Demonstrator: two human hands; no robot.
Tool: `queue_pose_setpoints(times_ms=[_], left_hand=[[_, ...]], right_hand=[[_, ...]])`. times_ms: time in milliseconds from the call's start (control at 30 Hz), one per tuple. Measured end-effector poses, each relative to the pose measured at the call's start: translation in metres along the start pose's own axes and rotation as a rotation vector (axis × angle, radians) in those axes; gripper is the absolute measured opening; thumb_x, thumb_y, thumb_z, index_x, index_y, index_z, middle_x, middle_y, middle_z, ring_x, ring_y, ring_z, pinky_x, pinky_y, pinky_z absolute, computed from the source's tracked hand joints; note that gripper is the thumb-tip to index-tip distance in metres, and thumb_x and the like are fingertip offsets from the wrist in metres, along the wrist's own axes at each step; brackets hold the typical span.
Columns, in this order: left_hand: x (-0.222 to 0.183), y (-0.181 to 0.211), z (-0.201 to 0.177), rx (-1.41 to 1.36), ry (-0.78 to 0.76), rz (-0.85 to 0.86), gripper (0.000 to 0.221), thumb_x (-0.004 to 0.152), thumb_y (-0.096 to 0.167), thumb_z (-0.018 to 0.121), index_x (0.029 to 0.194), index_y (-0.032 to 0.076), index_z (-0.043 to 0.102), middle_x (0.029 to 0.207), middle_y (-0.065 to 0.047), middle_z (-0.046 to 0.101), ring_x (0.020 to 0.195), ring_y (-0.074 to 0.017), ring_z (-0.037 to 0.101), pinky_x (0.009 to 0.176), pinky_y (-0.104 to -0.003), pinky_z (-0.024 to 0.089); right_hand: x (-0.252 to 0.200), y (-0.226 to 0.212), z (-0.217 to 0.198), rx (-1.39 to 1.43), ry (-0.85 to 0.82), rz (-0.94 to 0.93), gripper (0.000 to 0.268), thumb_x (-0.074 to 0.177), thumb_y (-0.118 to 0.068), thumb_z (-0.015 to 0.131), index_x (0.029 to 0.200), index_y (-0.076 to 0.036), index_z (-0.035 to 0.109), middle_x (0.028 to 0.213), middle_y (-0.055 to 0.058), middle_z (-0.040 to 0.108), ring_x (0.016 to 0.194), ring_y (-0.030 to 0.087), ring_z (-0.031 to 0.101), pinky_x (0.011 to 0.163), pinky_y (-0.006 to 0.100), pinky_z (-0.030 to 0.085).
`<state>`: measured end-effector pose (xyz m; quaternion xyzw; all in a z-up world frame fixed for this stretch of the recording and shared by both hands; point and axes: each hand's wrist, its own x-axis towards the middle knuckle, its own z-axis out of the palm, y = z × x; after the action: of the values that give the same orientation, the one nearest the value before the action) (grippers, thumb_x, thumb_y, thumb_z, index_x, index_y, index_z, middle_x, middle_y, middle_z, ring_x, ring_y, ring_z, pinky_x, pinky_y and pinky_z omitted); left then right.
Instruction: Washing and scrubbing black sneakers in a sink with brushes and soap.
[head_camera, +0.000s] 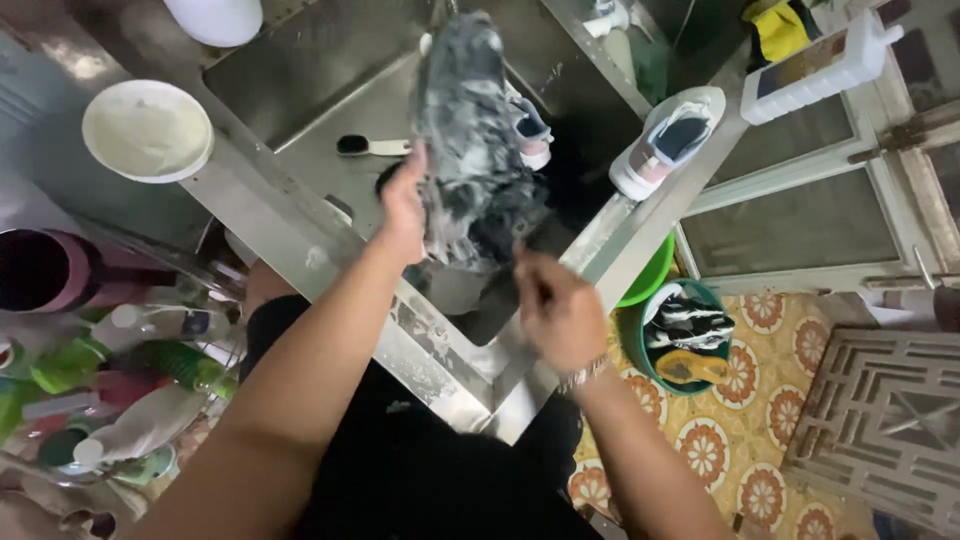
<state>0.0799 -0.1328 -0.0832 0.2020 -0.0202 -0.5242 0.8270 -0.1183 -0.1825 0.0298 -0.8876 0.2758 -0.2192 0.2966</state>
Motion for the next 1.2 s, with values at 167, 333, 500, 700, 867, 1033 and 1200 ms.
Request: queue_pose_setpoints(times_ms=[167,333,500,700,867,1033,1200], left_hand=[[0.026,-0.054,-0.045,0.178,0.090,-0.043,0.070,0.089,0.057,0.064,0.142,0.011,0.061,0.132,-0.003,0.069,0.117,-0.0188,0.066,0.103,-0.035,0.051],[0.009,-0.011,-0.019,0.105,-0.020,-0.059,0.070,0.092,0.059,0.061,0.136,0.004,0.062,0.124,-0.011,0.071,0.113,-0.0255,0.068,0.101,-0.041,0.054],[0.014,-0.041,-0.019,0.242,0.138,-0.203,0.066,0.092,0.055,0.059,0.139,0.008,0.062,0.128,-0.007,0.070,0.113,-0.0219,0.066,0.101,-0.038,0.051],[0.009,-0.033,-0.014,0.043,0.042,-0.100,0.064,0.096,0.053,0.057,0.141,0.007,0.059,0.129,-0.010,0.069,0.117,-0.0268,0.064,0.105,-0.044,0.049],[0.009,-0.028,-0.021,0.263,0.087,-0.137,0.066,0.095,0.055,0.053,0.140,0.008,0.061,0.133,-0.009,0.069,0.118,-0.0236,0.067,0.104,-0.038,0.050],[0.018,-0.009,-0.033,0.206,0.020,-0.049,0.065,0.094,0.053,0.059,0.139,0.006,0.061,0.131,-0.012,0.066,0.116,-0.0265,0.065,0.103,-0.043,0.052],[0.034,-0.048,-0.066,0.443,0.109,0.102,0.065,0.093,0.049,0.062,0.144,0.009,0.061,0.144,-0.002,0.064,0.128,-0.0133,0.060,0.107,-0.028,0.043]], right_hand=[[-0.002,-0.003,0.012,-0.180,0.104,-0.032,0.004,0.096,-0.003,0.068,0.099,-0.001,0.068,0.089,0.021,0.071,0.080,0.040,0.071,0.069,0.042,0.055],[-0.005,0.004,0.001,0.007,0.045,-0.070,0.004,0.095,-0.003,0.065,0.098,-0.001,0.068,0.090,0.020,0.073,0.075,0.035,0.074,0.067,0.040,0.056],[-0.009,-0.003,0.012,-0.158,0.159,-0.052,0.003,0.096,-0.001,0.065,0.094,0.001,0.066,0.082,0.022,0.068,0.074,0.041,0.069,0.065,0.044,0.053],[0.005,0.017,0.015,-0.095,0.127,-0.167,0.007,0.096,-0.006,0.064,0.097,0.001,0.066,0.089,0.023,0.070,0.082,0.042,0.070,0.075,0.049,0.054],[0.014,-0.004,0.022,-0.147,0.137,0.039,0.010,0.095,-0.009,0.065,0.094,0.001,0.066,0.085,0.025,0.069,0.078,0.044,0.069,0.068,0.048,0.055],[0.010,0.015,0.014,0.043,0.036,-0.009,0.010,0.097,-0.010,0.066,0.097,0.000,0.067,0.090,0.023,0.072,0.080,0.041,0.074,0.067,0.045,0.057],[0.000,0.022,0.020,-0.154,0.126,0.003,0.009,0.099,-0.008,0.066,0.099,0.001,0.068,0.088,0.024,0.072,0.082,0.042,0.071,0.069,0.044,0.055]])
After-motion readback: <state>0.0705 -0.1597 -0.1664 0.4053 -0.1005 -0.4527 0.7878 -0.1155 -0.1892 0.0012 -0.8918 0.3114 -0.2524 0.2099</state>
